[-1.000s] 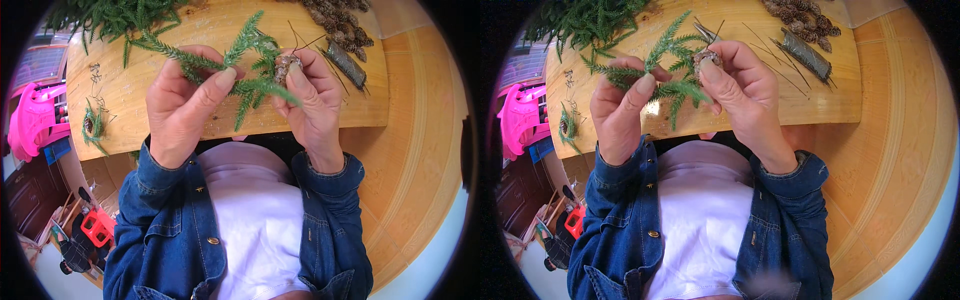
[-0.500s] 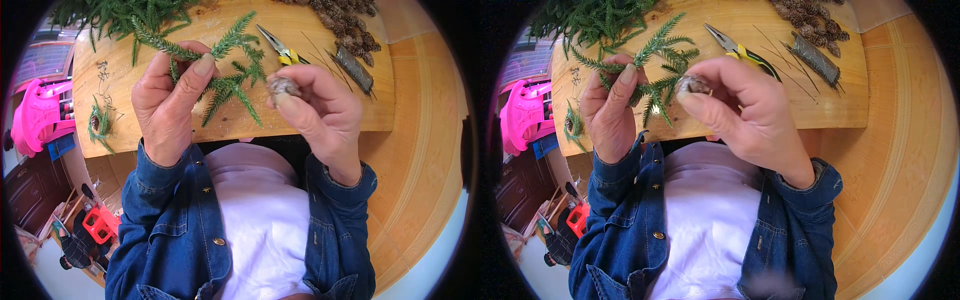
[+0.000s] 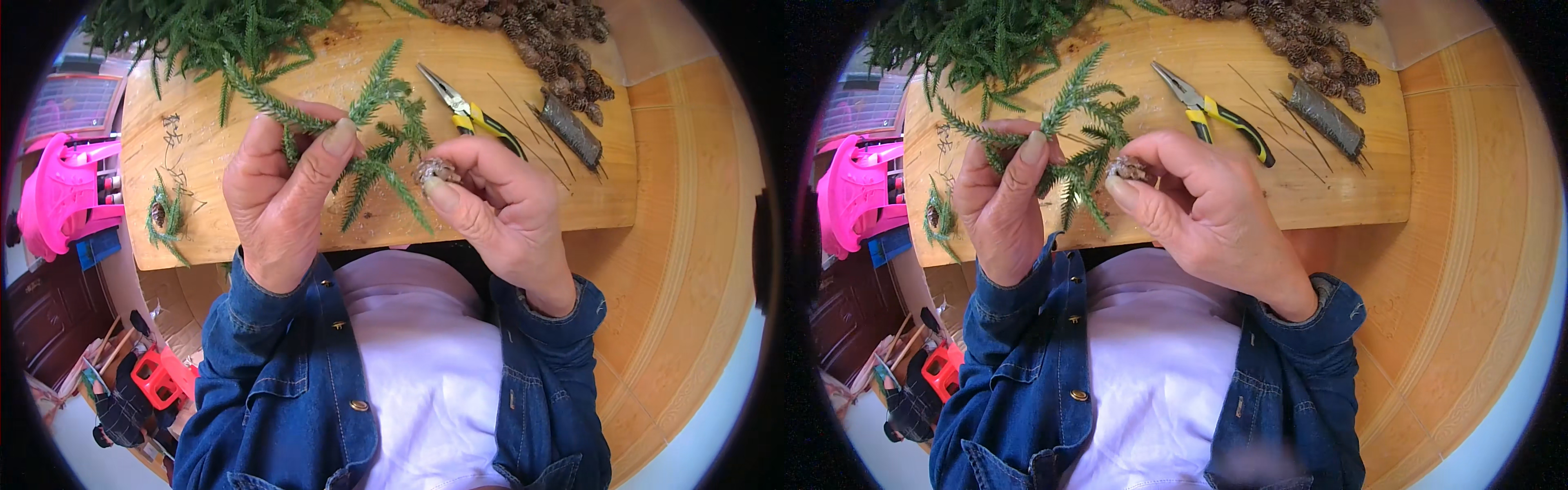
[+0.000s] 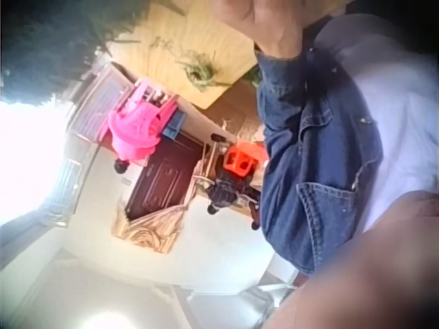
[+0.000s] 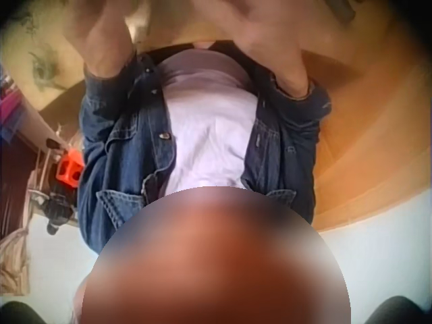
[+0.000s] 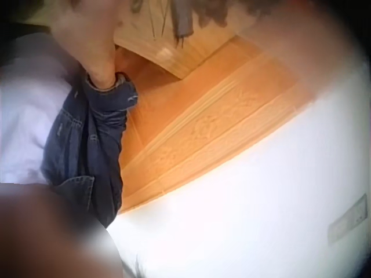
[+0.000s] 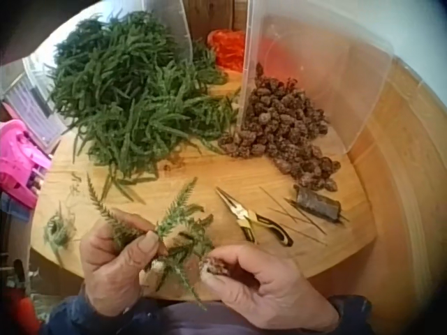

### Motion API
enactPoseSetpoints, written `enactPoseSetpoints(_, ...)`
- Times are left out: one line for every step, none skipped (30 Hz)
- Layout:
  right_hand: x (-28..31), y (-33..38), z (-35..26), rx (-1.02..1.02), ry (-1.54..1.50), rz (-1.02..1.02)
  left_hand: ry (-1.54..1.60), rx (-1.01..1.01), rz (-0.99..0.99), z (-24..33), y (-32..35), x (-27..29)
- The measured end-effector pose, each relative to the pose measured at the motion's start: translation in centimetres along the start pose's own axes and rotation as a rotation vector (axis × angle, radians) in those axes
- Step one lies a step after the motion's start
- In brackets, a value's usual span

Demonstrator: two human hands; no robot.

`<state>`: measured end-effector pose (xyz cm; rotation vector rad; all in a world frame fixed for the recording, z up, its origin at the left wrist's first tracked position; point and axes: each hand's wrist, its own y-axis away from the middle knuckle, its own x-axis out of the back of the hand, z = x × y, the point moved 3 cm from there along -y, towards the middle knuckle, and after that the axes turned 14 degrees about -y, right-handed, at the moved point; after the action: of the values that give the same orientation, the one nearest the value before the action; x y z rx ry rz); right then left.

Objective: Wiring pine cones onto evergreen branches for a decorative arrangement.

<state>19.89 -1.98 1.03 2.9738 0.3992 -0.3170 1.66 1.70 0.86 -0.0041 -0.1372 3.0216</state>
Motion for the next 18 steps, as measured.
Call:
enactPoseSetpoints(-0.01,-0.03,-0.09,0.005,0.006,-0.001,0.003,-0.007,0.0,0.08,-0.05,-0.06)
enactPoseSetpoints(-0.1,0.0,-0.06,0.011,0.009,0.009,0.01,0.0,-0.001,0.12,-0.06,-0.09)
enactPoseSetpoints(-0.2,0.0,0.01,0.016,0.011,0.018,0.016,0.007,-0.001,0.15,-0.09,-0.13)
enactPoseSetpoints(-0.24,-0.01,0.08,0.021,0.013,0.027,0.021,0.014,-0.002,0.15,-0.11,-0.17)
enactPoseSetpoints(-0.24,-0.02,0.17,0.024,0.014,0.029,0.022,0.012,-0.004,0.17,-0.15,-0.22)
enactPoseSetpoints(-0.21,-0.02,0.25,0.035,0.008,0.036,0.021,0.008,-0.003,0.17,-0.2,-0.26)
enactPoseSetpoints(-0.18,-0.04,0.26,0.045,0.002,0.041,0.021,0.004,0.001,0.22,-0.25,-0.3)
enactPoseSetpoints(-0.14,-0.06,0.22,0.054,-0.005,0.046,0.02,0.001,0.004,0.27,-0.28,-0.33)
enactPoseSetpoints(-0.14,-0.06,0.18,0.056,-0.004,0.047,0.021,0.0,0.002,0.32,-0.28,-0.37)
enactPoseSetpoints(-0.13,-0.04,0.14,0.05,-0.013,0.055,0.02,0.009,-0.006,0.34,-0.25,-0.4)
enactPoseSetpoints(-0.11,-0.02,0.11,0.043,-0.023,0.063,0.018,0.019,-0.014,0.36,-0.23,-0.44)
enactPoseSetpoints(-0.04,0.0,0.14,0.036,-0.033,0.071,0.017,0.03,-0.023,0.28,-0.25,-0.5)
enactPoseSetpoints(0.06,0.02,0.16,0.036,-0.033,0.073,0.018,0.03,-0.025,0.22,-0.31,-0.57)
enactPoseSetpoints(0.15,0.04,0.19,0.033,-0.028,0.072,0.01,0.031,-0.021,0.17,-0.38,-0.62)
enactPoseSetpoints(0.26,0.07,0.21,0.03,-0.023,0.072,0.002,0.031,-0.018,0.12,-0.46,-0.68)
enactPoseSetpoints(0.38,0.1,0.22,0.027,-0.018,0.071,-0.005,0.032,-0.014,0.08,-0.54,-0.74)
enactPoseSetpoints(0.5,0.14,0.11,0.028,-0.018,0.074,-0.005,0.031,-0.017,0.06,-0.59,-0.78)
enactPoseSetpoints(0.61,0.19,-0.08,0.021,-0.017,0.065,-0.012,0.031,-0.007,0.04,-0.63,-0.75)
